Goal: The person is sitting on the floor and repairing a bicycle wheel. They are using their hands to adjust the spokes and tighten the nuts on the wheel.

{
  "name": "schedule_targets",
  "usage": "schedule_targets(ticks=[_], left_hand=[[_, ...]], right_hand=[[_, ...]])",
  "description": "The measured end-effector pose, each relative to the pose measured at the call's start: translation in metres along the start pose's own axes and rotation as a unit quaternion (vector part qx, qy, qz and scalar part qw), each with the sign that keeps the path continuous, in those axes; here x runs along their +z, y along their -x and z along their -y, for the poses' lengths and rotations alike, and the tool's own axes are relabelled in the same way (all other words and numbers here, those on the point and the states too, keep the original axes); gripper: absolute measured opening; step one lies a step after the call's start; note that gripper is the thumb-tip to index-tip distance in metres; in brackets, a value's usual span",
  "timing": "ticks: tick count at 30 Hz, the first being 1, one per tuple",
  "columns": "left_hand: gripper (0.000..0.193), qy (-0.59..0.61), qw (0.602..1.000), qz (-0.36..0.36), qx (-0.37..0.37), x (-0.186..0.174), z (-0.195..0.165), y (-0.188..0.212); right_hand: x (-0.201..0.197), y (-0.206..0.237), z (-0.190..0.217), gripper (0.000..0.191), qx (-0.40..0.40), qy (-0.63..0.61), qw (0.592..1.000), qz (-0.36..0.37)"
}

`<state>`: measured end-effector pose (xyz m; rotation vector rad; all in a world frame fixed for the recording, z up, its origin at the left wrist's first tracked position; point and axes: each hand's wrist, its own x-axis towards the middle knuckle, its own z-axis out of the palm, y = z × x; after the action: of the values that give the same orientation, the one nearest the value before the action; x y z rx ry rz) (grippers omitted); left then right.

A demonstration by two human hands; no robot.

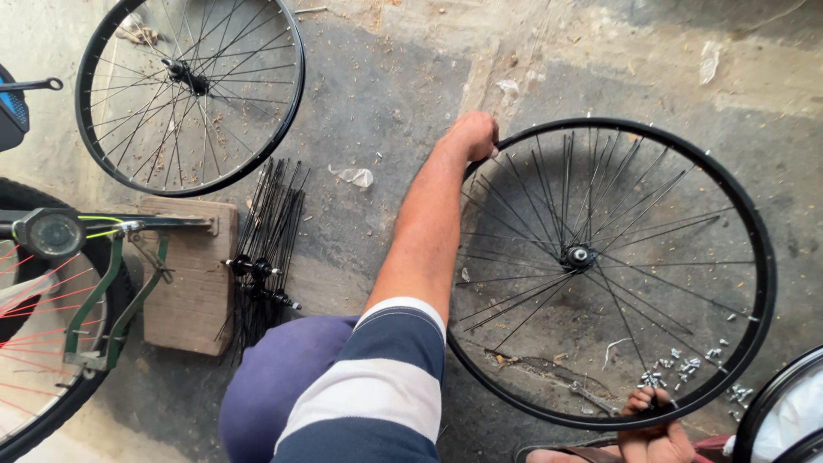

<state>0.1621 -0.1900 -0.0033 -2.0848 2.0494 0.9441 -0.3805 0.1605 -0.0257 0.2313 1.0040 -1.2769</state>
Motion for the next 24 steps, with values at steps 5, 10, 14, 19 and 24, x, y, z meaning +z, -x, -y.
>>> schedule_targets(ticks=[5, 10, 14, 19, 24], left_hand=[[0.03, 0.022, 0.998, 0.027, -0.044, 0.003, 0.003, -0.001], [0.031, 0.1, 0.994, 0.015, -0.029, 0.007, 0.018, -0.003], [0.03, 0.108, 0.993, 0.013, -0.037, 0.011, 0.021, -0.004], [0.025, 0.154, 0.983, -0.097, -0.026, 0.011, -0.01, -0.02], [0.029, 0.1, 0.992, -0.077, 0.011, 0.013, -0.04, -0.034]], right_hand=[[-0.009, 0.002, 0.0, 0.032, -0.006, -0.018, 0.999, 0.031], [-0.02, 0.003, -0.002, 0.03, 0.009, -0.039, 0.998, 0.056], [-0.025, 0.006, 0.0, 0.028, 0.017, -0.043, 0.998, 0.045], [-0.014, 0.001, 0.003, 0.039, -0.026, 0.021, 0.999, 0.011], [-0.007, -0.001, 0.003, 0.041, -0.003, -0.007, 1.0, 0.015]])
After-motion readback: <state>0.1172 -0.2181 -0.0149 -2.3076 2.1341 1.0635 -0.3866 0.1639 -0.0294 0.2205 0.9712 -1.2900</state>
